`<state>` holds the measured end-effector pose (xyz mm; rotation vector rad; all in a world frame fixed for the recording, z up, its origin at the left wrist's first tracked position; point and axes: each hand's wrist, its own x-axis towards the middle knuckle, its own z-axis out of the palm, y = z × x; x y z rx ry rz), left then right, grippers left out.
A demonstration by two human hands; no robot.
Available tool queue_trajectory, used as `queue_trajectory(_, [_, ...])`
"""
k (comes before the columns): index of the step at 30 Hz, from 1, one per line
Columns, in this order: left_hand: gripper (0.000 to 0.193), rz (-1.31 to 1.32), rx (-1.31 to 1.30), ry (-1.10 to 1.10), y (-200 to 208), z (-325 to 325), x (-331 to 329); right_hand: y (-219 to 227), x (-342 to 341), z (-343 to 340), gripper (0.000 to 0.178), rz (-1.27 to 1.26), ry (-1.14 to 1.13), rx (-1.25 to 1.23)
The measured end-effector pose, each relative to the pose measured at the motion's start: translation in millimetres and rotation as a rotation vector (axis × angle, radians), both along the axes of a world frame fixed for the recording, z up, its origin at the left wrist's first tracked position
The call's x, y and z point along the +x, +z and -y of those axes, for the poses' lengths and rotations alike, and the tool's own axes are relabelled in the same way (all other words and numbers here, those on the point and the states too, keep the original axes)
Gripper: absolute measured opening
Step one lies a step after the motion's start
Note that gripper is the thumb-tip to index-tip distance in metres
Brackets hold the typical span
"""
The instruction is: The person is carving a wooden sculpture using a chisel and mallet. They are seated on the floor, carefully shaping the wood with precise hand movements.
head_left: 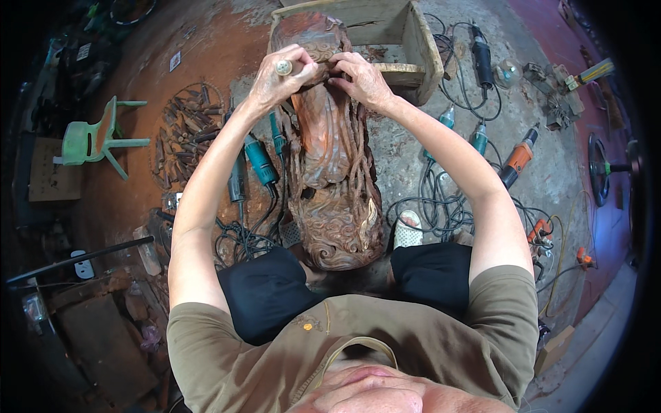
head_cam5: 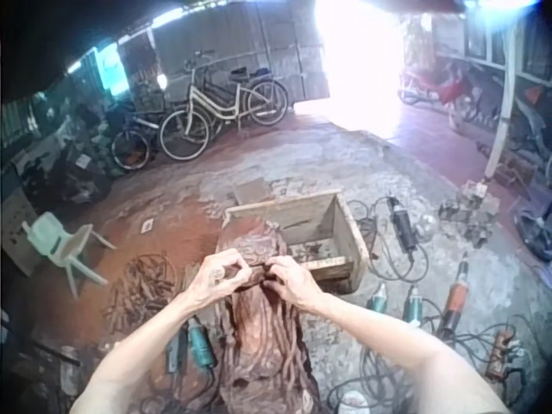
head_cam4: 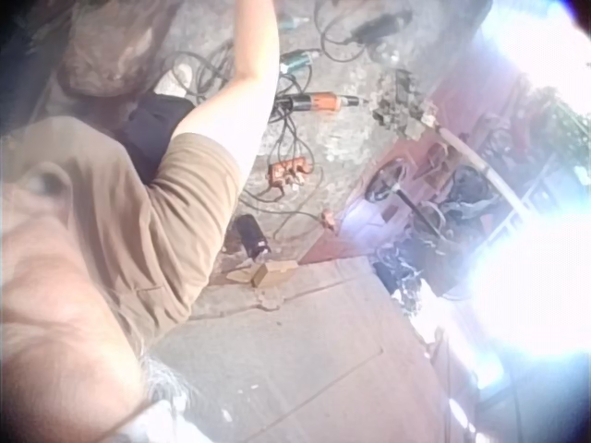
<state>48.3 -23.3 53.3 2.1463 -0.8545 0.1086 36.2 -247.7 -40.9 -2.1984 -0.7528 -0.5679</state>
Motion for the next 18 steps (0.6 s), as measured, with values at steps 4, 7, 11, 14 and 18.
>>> queue_trajectory(4, [0.024, -0.185, 0.063, 0.039, 14.1, -0.8, -7.2, -6.8, -7.9, 4.2, 0.023, 0.135, -0.144, -0.006])
queue_trajectory(7, [0.022, -0.244, 0.015, 0.094, 18.1, -0.3, 4.0, -8.1, -4.6, 4.0, 0.023, 0.115, -0.122, -0.002])
queue_trajectory(11, [0.021, -0.036, -0.015, -0.065, 1.2, 4.8, 9.8, -6.5, -6.3, 0.8, 0.024, 0.053, -0.124, -0.008])
queue_trajectory(14, [0.017, -0.069, 0.089, -0.034, 5.7, -2.2, 2.2, -5.4, -6.4, 5.2, 0.024, 0.048, -0.126, -0.022])
queue_trajectory(18, [0.018, -0.236, 0.159, -0.018, 26.3, -11.8, -7.2, -7.5, -6.9, 9.0, 0.024, 0.045, -0.127, -0.029])
